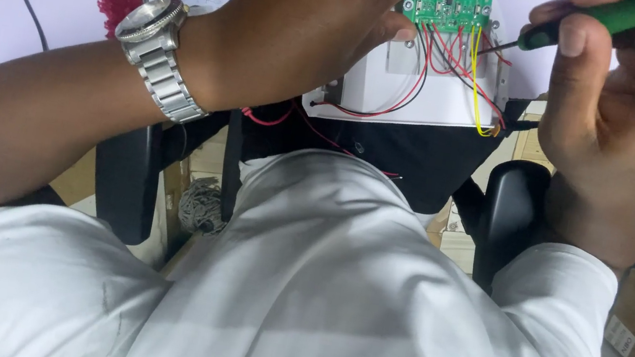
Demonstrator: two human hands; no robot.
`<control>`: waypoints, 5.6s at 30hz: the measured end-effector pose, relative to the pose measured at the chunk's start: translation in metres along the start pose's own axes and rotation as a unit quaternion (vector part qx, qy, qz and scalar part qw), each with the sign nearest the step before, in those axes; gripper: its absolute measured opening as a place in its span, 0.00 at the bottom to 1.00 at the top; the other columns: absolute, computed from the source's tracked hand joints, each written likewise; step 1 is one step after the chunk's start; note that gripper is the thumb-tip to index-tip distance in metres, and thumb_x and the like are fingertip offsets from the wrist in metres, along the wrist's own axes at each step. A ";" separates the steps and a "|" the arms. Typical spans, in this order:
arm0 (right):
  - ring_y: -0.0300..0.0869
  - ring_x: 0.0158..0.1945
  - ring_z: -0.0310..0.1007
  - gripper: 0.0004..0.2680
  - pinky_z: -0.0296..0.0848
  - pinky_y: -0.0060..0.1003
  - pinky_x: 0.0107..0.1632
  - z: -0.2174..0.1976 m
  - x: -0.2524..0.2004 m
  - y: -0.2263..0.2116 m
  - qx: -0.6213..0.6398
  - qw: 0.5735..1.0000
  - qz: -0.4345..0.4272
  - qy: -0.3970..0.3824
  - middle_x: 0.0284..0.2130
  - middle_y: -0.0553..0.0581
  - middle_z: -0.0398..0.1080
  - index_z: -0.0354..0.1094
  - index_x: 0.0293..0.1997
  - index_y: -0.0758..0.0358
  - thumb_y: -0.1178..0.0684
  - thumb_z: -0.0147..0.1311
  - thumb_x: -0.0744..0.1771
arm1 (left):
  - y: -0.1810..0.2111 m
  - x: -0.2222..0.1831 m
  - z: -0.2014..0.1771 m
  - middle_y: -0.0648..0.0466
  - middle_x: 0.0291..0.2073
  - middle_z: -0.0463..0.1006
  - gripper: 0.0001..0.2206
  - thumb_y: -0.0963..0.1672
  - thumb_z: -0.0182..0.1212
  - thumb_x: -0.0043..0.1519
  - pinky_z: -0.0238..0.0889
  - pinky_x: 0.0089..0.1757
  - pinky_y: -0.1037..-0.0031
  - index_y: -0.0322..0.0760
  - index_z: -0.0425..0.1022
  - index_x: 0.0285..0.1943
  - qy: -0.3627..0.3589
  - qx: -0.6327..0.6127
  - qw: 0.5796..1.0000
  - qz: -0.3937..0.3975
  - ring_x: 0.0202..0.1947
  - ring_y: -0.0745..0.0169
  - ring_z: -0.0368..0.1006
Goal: Connecting wires to a circuit board and securing them with a screwdriver while testing with a multimeter.
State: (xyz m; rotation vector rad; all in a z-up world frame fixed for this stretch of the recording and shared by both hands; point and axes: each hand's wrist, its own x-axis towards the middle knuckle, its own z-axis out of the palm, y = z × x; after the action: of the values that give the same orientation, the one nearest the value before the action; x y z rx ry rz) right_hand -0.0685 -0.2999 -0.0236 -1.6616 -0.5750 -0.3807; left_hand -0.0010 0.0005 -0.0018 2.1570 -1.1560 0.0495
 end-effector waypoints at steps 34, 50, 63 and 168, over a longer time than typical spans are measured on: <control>0.78 0.39 0.75 0.27 0.90 0.76 0.49 0.023 0.018 -0.021 -0.076 0.990 -0.092 0.077 0.51 0.98 0.63 0.40 0.78 0.40 0.74 0.45 0.77 | 0.076 -0.047 0.052 0.44 0.57 0.81 0.09 0.43 0.60 0.78 0.66 0.65 0.64 0.30 0.76 0.60 0.134 0.464 0.874 0.046 0.57 0.54 0.81; 0.70 0.37 0.77 0.14 0.65 0.62 0.35 -0.062 0.061 0.061 -0.610 0.764 0.076 -0.198 0.41 0.65 0.81 0.69 0.55 0.71 0.50 0.72 0.79 | 0.075 -0.062 0.065 0.35 0.66 0.74 0.17 0.40 0.41 0.79 0.63 0.68 0.54 0.24 0.71 0.70 0.071 0.444 0.893 0.034 0.66 0.38 0.73; 0.59 0.32 0.73 0.17 0.69 0.45 0.37 0.011 0.028 -0.033 -0.266 0.953 -0.069 0.127 0.41 0.78 0.70 0.65 0.44 0.87 0.53 0.47 0.80 | 0.075 -0.063 0.061 0.38 0.66 0.74 0.16 0.42 0.46 0.79 0.67 0.66 0.59 0.28 0.73 0.70 0.065 0.469 0.880 0.038 0.66 0.43 0.73; 0.54 0.32 0.76 0.09 0.87 0.64 0.53 0.031 0.050 -0.030 0.054 0.996 -0.052 -0.038 0.33 0.69 0.67 0.47 0.54 0.48 0.55 0.46 0.74 | 0.073 -0.058 0.056 0.36 0.61 0.77 0.14 0.42 0.51 0.79 0.73 0.61 0.60 0.24 0.73 0.67 0.077 0.462 0.881 0.067 0.61 0.42 0.78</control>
State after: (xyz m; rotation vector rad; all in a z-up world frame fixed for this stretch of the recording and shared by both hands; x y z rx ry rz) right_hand -0.0463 -0.2581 0.0232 -1.5504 -0.7298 -0.3567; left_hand -0.1063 -0.0174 -0.0247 2.7779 -1.3363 1.0019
